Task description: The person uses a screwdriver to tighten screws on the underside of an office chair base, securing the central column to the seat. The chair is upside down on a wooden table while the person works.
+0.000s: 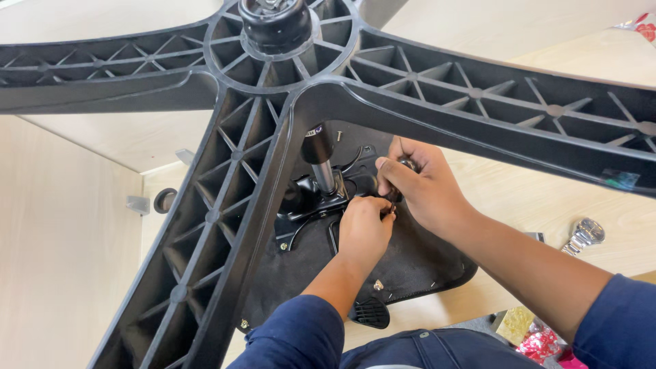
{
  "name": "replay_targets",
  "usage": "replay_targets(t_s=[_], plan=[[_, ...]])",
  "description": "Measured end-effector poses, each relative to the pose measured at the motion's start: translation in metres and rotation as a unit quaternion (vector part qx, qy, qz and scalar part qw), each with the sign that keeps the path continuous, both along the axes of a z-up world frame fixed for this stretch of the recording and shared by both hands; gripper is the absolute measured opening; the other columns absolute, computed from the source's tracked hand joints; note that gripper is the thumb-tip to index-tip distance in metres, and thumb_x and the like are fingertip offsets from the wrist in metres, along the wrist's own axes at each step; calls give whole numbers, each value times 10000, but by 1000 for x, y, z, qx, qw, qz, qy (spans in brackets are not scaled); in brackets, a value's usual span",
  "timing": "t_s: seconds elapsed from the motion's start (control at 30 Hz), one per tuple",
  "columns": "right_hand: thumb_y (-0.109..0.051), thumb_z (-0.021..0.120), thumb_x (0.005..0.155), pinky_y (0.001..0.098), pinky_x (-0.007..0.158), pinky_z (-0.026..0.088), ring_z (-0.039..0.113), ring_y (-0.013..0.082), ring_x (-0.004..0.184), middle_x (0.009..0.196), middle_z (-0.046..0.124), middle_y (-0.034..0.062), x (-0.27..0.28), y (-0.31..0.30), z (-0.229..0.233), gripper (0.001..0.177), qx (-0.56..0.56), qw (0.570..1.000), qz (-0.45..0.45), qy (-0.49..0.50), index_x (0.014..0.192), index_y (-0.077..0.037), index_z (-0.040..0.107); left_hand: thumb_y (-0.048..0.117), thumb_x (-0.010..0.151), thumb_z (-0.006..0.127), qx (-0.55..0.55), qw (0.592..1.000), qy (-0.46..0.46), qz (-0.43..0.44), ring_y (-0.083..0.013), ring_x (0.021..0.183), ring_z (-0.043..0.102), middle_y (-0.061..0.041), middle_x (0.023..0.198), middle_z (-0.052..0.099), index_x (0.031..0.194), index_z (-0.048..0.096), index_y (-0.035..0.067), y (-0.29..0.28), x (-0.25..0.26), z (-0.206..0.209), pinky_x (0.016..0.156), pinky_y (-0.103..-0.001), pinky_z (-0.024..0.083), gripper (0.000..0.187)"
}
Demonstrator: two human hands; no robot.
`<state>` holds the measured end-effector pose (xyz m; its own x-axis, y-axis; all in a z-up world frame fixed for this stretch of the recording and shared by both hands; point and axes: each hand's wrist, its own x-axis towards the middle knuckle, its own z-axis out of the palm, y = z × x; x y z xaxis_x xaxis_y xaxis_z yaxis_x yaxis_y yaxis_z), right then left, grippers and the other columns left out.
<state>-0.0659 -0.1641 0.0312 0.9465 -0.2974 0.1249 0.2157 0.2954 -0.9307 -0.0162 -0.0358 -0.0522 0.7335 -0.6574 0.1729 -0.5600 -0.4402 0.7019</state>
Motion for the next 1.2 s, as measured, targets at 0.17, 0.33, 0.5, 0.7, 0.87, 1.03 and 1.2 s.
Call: replay_targets(t_s=[0.17,0.33,0.5,0.7,0.87,1.03,1.2], plan=[[-284,475,1016,240,668,427,515,87,710,744,554,0,-6,2,12,283,-110,991,-8,79,930,-66,634,111,790,748,30,999,20,9,-322,892,677,-118,867,760,858,788,56,-6,2,1,826,-439,528,96],[-328,478,1032,254,786,445,534,89,838,855,570,8,-1,4,16,343,-59,996,20,66,1004,-40,663,120,796,750,53,997,54,18,-307,895,696,-117,854,755,871,792,78,-5,4,3,828,-432,532,95],[-220,630,1019,245,892,478,579,78,925,944,622,15,5,-4,12,194,-15,998,30,46,997,-28,646,104,771,758,31,999,32,20,-307,906,679,-114,859,758,856,802,89,-4,3,3,821,-428,532,97],[-186,673,963,248,733,475,612,100,777,828,662,55,10,-1,4,154,14,997,7,79,930,-79,568,86,797,738,14,1000,15,10,-301,911,680,-102,883,769,896,816,106,-3,4,-2,840,-415,540,128],[-289,582,1045,241,775,443,527,87,792,804,557,8,10,-2,6,239,-51,997,8,65,974,-63,606,85,791,734,41,999,31,3,-302,958,673,-109,922,762,961,791,79,-3,2,5,874,-413,530,179],[-367,449,1025,255,783,439,544,96,827,838,580,11,6,-7,10,378,-32,996,7,77,991,-62,669,93,784,757,24,999,-45,-18,-331,1052,643,-146,1075,699,1087,703,20,1,2,25,925,-433,507,316],[-317,512,1065,271,851,459,552,105,907,891,564,21,5,-5,8,322,-38,997,10,61,961,-38,633,111,761,755,39,990,-135,-31,-315,1125,615,-103,1165,678,1101,718,60,21,18,44,943,-452,487,346]])
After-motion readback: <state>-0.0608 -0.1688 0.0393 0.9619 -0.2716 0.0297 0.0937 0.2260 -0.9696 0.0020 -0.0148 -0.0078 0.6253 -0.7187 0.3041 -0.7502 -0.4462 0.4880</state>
